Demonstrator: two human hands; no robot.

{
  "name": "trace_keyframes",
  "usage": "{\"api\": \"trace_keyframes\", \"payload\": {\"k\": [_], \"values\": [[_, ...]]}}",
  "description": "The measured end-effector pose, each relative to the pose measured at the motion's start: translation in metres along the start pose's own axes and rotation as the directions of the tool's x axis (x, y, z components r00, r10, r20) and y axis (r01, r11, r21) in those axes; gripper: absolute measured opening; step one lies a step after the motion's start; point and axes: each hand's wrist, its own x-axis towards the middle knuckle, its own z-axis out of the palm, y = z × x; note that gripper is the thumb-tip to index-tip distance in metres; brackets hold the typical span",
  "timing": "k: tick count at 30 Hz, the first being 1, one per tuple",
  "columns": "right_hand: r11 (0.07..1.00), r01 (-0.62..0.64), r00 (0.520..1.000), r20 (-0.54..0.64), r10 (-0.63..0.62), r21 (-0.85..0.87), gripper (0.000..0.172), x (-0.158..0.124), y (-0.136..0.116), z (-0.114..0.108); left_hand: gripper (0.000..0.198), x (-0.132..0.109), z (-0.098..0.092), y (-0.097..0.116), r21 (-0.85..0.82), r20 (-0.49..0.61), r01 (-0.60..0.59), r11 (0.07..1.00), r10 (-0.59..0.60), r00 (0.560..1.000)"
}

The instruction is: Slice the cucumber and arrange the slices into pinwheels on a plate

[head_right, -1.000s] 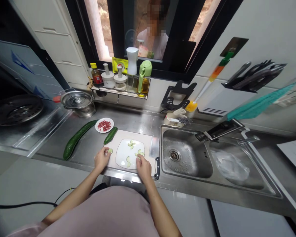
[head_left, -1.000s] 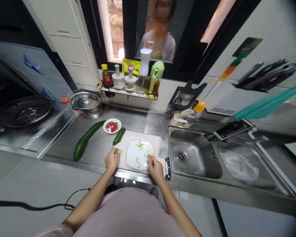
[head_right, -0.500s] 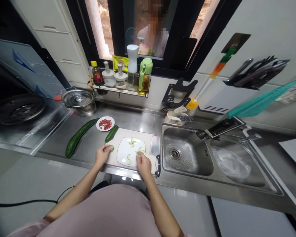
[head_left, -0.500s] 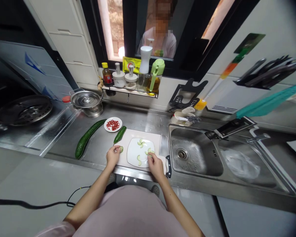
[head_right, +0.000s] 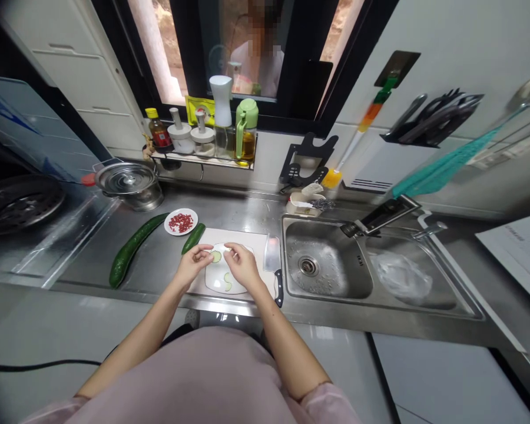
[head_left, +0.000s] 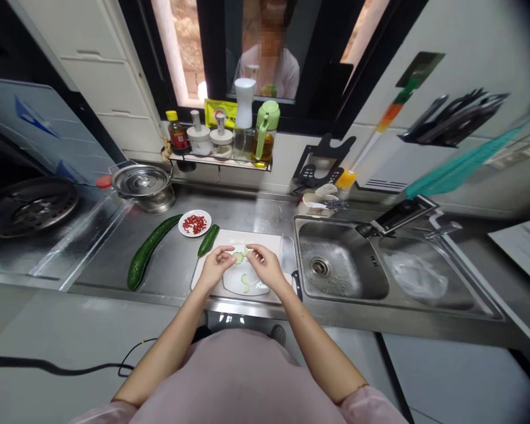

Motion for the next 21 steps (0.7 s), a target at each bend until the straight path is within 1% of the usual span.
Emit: {"api": "trace_keyframes", "payload": {"k": [3, 6, 8, 10, 12, 14, 15, 16, 18, 20, 21], "values": [[0.998, 0.036, 0.997, 0.060, -0.039, 0.043, 0.026, 0.006, -0.002, -0.002, 0.046, -0.002, 0.006, 0.012, 0.006, 0.081, -0.016, 1.000, 0.016, 0.997], [0.996, 0.045, 0.992, 0.118, -0.054, 0.082, 0.021, 0.006, 0.000, -0.002, 0.046, -0.004, 0.010, 0.019, 0.025, 0.120, -0.029, 0.999, 0.026, 0.992], [0.994, 0.041, 0.989, 0.136, -0.055, 0.100, 0.019, 0.004, 0.001, -0.001, 0.047, -0.004, 0.011, 0.021, 0.033, 0.135, -0.030, 0.999, 0.025, 0.991], [0.993, 0.032, 0.991, 0.126, -0.046, 0.113, 0.017, 0.004, 0.001, 0.000, 0.048, -0.005, 0.013, 0.022, 0.026, 0.113, -0.027, 0.999, 0.024, 0.993], [0.992, 0.032, 0.996, 0.083, -0.043, 0.121, 0.017, 0.003, -0.003, -0.001, 0.050, -0.005, 0.014, 0.024, 0.008, 0.036, -0.014, 1.000, 0.014, 0.999], [0.990, 0.060, 0.998, 0.023, -0.063, 0.125, 0.017, 0.003, -0.009, -0.004, 0.050, -0.006, 0.015, 0.027, -0.010, -0.040, 0.044, 0.999, -0.044, 0.998], [0.989, 0.085, 0.996, -0.004, -0.086, 0.124, 0.017, 0.003, -0.012, -0.005, 0.051, -0.007, 0.016, 0.029, -0.024, -0.043, 0.098, 0.995, -0.099, 0.994], [0.986, 0.116, 0.993, -0.024, -0.114, 0.122, 0.017, 0.003, -0.016, -0.007, 0.052, -0.008, 0.016, 0.032, -0.047, -0.015, 0.167, 0.985, -0.168, 0.986], [0.978, 0.176, 0.984, -0.050, -0.171, 0.116, 0.017, 0.003, -0.023, -0.010, 0.056, -0.010, 0.019, 0.038, -0.114, 0.098, 0.305, 0.945, -0.295, 0.951], [0.970, 0.217, 0.975, -0.063, -0.211, 0.108, 0.017, 0.002, -0.028, -0.012, 0.057, -0.011, 0.022, 0.044, -0.200, 0.199, 0.392, 0.898, -0.354, 0.914], [0.967, 0.231, 0.972, -0.068, -0.225, 0.104, 0.017, 0.002, -0.029, -0.013, 0.056, -0.012, 0.023, 0.047, -0.242, 0.223, 0.413, 0.878, -0.364, 0.904]]}}
